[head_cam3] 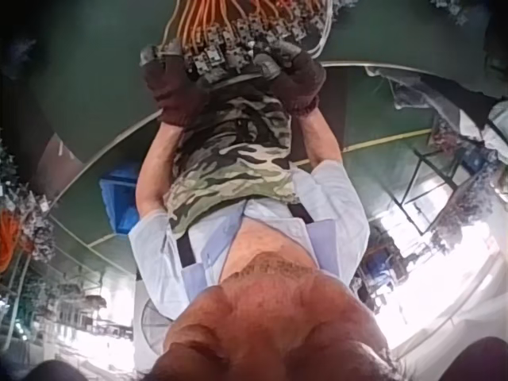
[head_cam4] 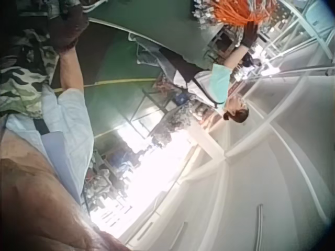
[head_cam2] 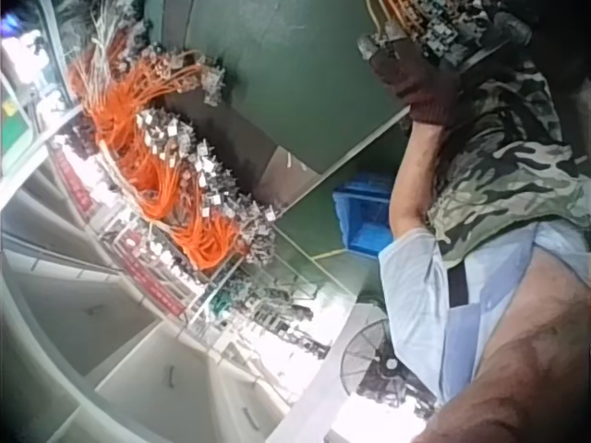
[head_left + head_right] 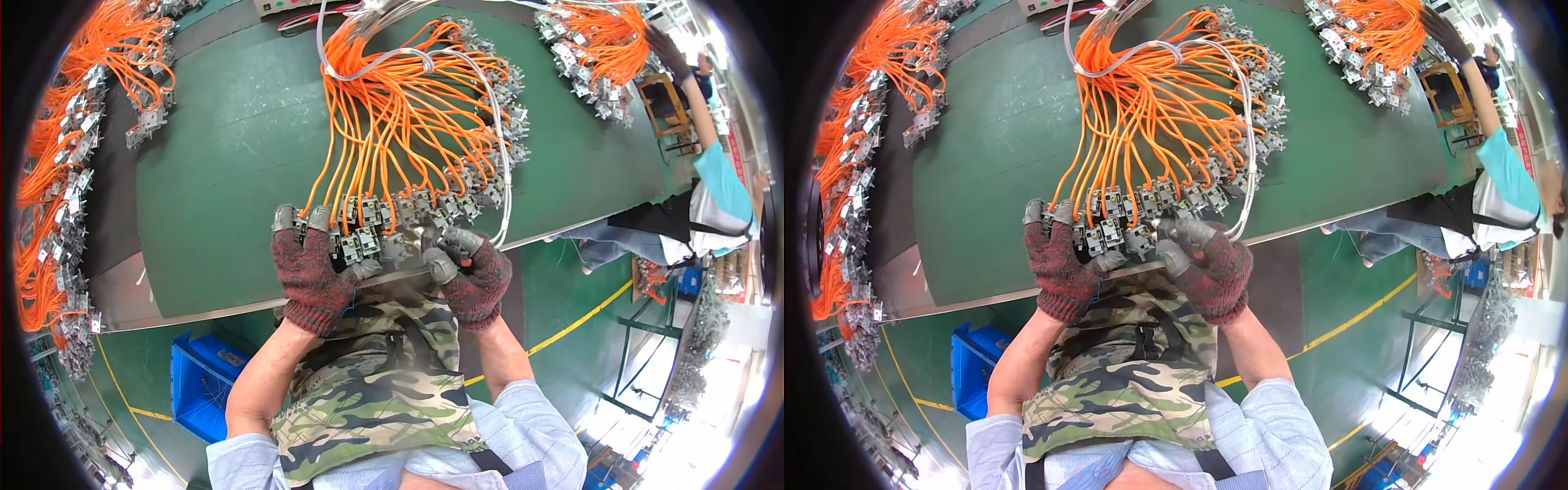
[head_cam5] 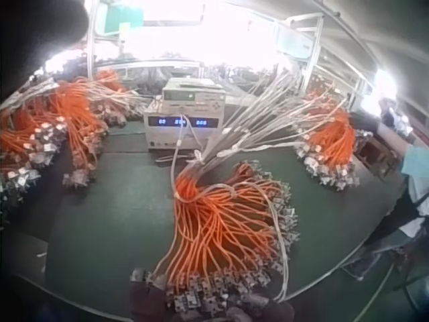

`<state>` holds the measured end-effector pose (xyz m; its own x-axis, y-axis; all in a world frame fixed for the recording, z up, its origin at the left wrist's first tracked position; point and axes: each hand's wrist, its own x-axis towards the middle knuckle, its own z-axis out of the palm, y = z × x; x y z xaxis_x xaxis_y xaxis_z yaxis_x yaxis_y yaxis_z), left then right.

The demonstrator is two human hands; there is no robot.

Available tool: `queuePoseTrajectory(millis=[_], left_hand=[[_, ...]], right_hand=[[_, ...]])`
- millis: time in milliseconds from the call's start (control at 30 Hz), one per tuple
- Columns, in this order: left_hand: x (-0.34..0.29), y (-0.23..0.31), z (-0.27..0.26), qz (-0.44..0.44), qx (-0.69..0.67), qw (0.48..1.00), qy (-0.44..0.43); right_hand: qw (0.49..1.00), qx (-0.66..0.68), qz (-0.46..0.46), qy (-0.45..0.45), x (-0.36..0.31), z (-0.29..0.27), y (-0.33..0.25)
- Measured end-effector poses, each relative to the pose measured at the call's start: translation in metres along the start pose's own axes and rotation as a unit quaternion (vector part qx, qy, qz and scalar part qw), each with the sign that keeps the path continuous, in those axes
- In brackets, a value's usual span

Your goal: Assembling and inspecting a large bundle of orange wire harnesses at a factory workbench.

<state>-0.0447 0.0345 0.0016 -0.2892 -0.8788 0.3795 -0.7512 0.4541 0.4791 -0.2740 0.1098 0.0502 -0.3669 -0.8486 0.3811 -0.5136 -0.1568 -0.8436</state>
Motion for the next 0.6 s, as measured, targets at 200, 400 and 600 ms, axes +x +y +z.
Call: queuePoseTrajectory(millis=[200,400,600], left_hand=[[0.003,0.004,-0.005,-0.004,-0.012,1.000,-0.011],[0.002,0.002,-0.005,0.002,-0.009,1.000,-0.006],[0.002,0.002,-0.003,0.005,-0.003,1.000,-0.002]], right_hand=[[0.999,-0.041,-0.001,-0.020,0.023,0.027,-0.012],[0.994,-0.097,-0.039,-0.034,0.026,0.033,-0.017],[0.990,-0.115,-0.084,-0.022,0.027,0.041,-0.013]])
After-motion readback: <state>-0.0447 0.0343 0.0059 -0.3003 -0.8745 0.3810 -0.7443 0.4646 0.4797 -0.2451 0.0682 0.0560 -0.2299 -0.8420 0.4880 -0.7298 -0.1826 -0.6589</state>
